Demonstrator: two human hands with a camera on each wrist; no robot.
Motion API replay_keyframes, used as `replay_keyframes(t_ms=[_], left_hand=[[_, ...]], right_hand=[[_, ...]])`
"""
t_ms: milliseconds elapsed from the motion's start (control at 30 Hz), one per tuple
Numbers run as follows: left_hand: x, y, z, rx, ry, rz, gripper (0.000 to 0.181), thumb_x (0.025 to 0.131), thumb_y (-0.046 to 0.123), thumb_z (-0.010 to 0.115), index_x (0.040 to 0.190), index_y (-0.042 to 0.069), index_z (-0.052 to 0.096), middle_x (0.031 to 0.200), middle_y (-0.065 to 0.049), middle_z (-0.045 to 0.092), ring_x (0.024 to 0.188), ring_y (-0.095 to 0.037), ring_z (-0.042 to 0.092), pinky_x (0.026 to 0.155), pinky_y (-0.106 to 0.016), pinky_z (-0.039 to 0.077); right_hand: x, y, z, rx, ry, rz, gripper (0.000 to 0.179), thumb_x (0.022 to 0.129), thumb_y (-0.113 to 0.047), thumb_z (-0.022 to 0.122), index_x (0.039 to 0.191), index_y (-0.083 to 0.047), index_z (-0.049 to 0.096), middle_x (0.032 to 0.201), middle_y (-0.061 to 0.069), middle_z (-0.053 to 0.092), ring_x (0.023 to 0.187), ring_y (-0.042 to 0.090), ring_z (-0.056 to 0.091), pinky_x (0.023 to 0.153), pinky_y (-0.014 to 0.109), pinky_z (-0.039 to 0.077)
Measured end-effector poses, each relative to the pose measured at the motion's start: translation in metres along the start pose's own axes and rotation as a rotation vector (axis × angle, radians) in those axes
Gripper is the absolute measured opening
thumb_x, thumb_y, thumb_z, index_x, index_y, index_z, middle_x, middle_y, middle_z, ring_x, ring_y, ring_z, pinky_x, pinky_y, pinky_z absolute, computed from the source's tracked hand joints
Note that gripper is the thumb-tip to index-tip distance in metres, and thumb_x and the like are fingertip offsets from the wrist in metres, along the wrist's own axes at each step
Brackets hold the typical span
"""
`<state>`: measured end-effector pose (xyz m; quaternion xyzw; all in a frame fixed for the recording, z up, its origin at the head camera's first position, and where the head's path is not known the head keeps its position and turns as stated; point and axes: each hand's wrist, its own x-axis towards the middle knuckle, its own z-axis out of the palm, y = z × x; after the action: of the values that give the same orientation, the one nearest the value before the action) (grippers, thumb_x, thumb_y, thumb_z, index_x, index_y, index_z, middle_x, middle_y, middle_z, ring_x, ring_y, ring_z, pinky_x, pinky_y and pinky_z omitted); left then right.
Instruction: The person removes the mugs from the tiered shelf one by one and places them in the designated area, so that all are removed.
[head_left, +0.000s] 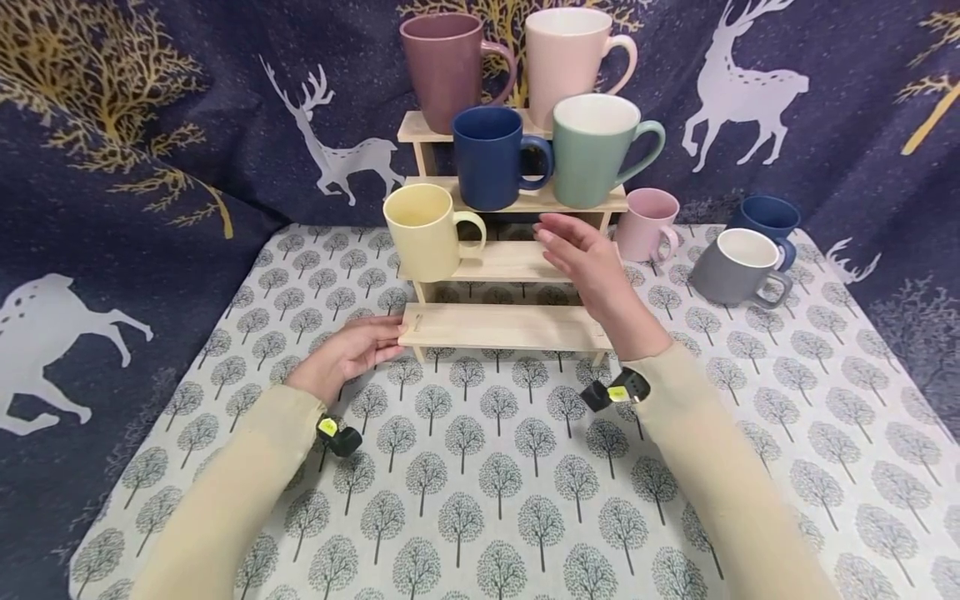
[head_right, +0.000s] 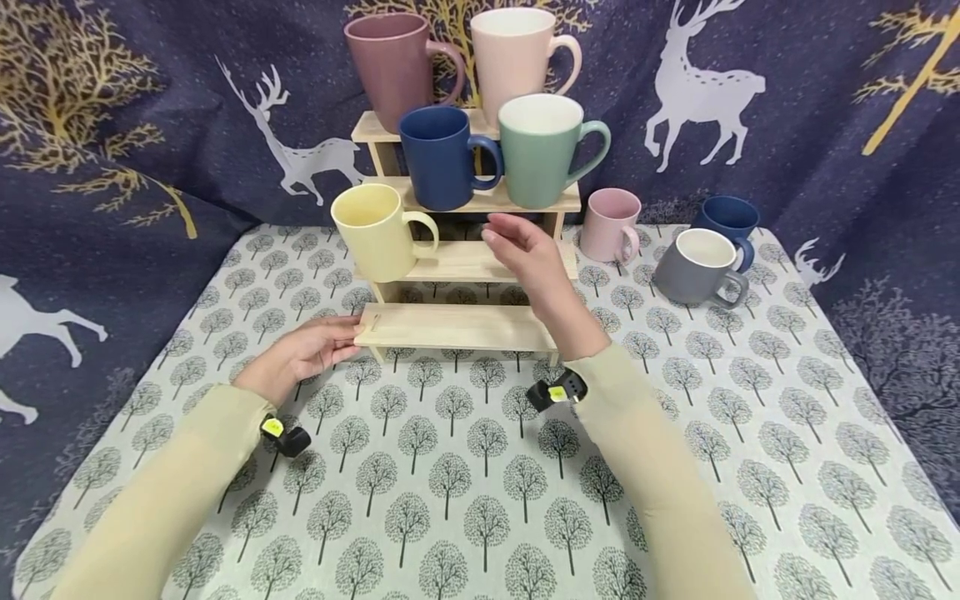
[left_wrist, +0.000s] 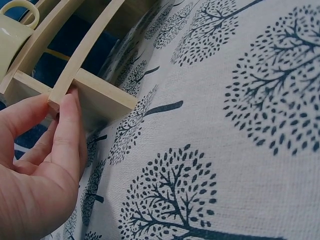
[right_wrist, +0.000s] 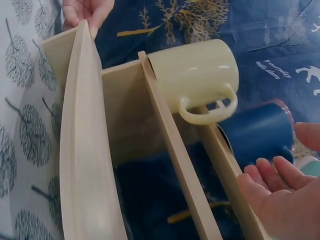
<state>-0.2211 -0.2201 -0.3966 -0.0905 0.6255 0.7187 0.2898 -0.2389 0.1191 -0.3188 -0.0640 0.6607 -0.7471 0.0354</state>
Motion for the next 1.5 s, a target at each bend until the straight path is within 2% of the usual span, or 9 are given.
replay_keyframes(t_ms=[100, 200, 467, 833, 1000, 1167, 1333, 1500], left_hand=[[0.0, 0.0, -0.001, -0.009, -0.005, 0.004, 0.063, 0.105, 0.001, 0.049, 0.158, -0.006, 0.017, 0.088, 0.004, 0.075, 0.079, -0.007, 0.075, 0.082, -0.011, 0.064], [0.0, 0.0, -0.001, -0.02, -0.008, 0.003, 0.062, 0.105, 0.0, 0.049, 0.158, -0.006, 0.017, 0.088, 0.003, 0.076, 0.079, -0.007, 0.076, 0.082, -0.011, 0.064], [0.001, 0.0, -0.002, -0.013, -0.019, 0.007, 0.061, 0.105, 0.0, 0.048, 0.158, -0.007, 0.017, 0.089, 0.003, 0.076, 0.079, -0.007, 0.076, 0.082, -0.01, 0.064], [0.001, 0.0, -0.002, -0.023, -0.026, 0.006, 0.061, 0.105, 0.0, 0.047, 0.158, -0.006, 0.016, 0.088, 0.002, 0.076, 0.079, -0.008, 0.076, 0.08, -0.01, 0.064], [0.0, 0.0, -0.002, -0.033, -0.034, 0.007, 0.062, 0.105, 0.0, 0.047, 0.158, -0.007, 0.016, 0.089, 0.002, 0.076, 0.079, -0.008, 0.076, 0.08, -0.01, 0.064], [0.0, 0.0, -0.002, -0.032, -0.036, 0.009, 0.062, 0.106, 0.0, 0.046, 0.158, -0.007, 0.014, 0.088, 0.001, 0.076, 0.078, -0.008, 0.076, 0.079, -0.01, 0.064], [0.0, -0.001, -0.002, -0.041, -0.053, 0.015, 0.063, 0.106, 0.0, 0.046, 0.158, -0.007, 0.012, 0.089, 0.001, 0.076, 0.079, -0.008, 0.076, 0.08, -0.011, 0.065], [0.002, -0.001, -0.002, -0.026, -0.043, 0.018, 0.061, 0.106, 0.0, 0.045, 0.158, -0.007, 0.014, 0.089, 0.002, 0.076, 0.079, -0.007, 0.076, 0.08, -0.01, 0.064]], right_hand=[[0.009, 0.003, 0.01, -0.075, -0.016, -0.019, 0.05, 0.103, -0.009, 0.056, 0.149, 0.005, 0.045, 0.147, 0.019, 0.056, 0.137, 0.024, 0.054, 0.127, 0.038, 0.044], [0.017, 0.005, 0.02, -0.151, -0.023, -0.05, 0.049, 0.102, -0.01, 0.059, 0.148, 0.004, 0.049, 0.152, 0.024, 0.053, 0.139, 0.028, 0.054, 0.124, 0.035, 0.047], [0.031, 0.004, 0.043, -0.213, -0.052, -0.017, 0.048, 0.101, -0.015, 0.064, 0.146, 0.0, 0.053, 0.15, 0.018, 0.057, 0.138, 0.027, 0.056, 0.121, 0.035, 0.05], [0.047, 0.006, 0.066, -0.254, -0.041, 0.002, 0.044, 0.101, -0.014, 0.064, 0.143, -0.002, 0.058, 0.145, 0.017, 0.062, 0.131, 0.025, 0.061, 0.107, 0.03, 0.058], [0.049, 0.006, 0.069, -0.247, -0.017, 0.004, 0.039, 0.102, -0.014, 0.064, 0.137, 0.002, 0.061, 0.138, 0.021, 0.065, 0.121, 0.023, 0.064, 0.102, 0.029, 0.059], [0.05, 0.009, 0.072, -0.314, 0.016, -0.078, 0.032, 0.101, -0.011, 0.064, 0.129, 0.006, 0.065, 0.125, 0.027, 0.07, 0.108, 0.023, 0.069, 0.088, 0.022, 0.062], [0.048, 0.012, 0.075, -0.364, 0.07, -0.13, 0.026, 0.1, -0.009, 0.065, 0.121, 0.006, 0.069, 0.115, 0.027, 0.073, 0.093, 0.015, 0.069, 0.069, 0.01, 0.052], [0.047, 0.014, 0.077, -0.373, 0.101, -0.16, 0.025, 0.1, -0.01, 0.066, 0.118, 0.006, 0.071, 0.11, 0.027, 0.074, 0.083, 0.006, 0.063, 0.063, 0.009, 0.047]])
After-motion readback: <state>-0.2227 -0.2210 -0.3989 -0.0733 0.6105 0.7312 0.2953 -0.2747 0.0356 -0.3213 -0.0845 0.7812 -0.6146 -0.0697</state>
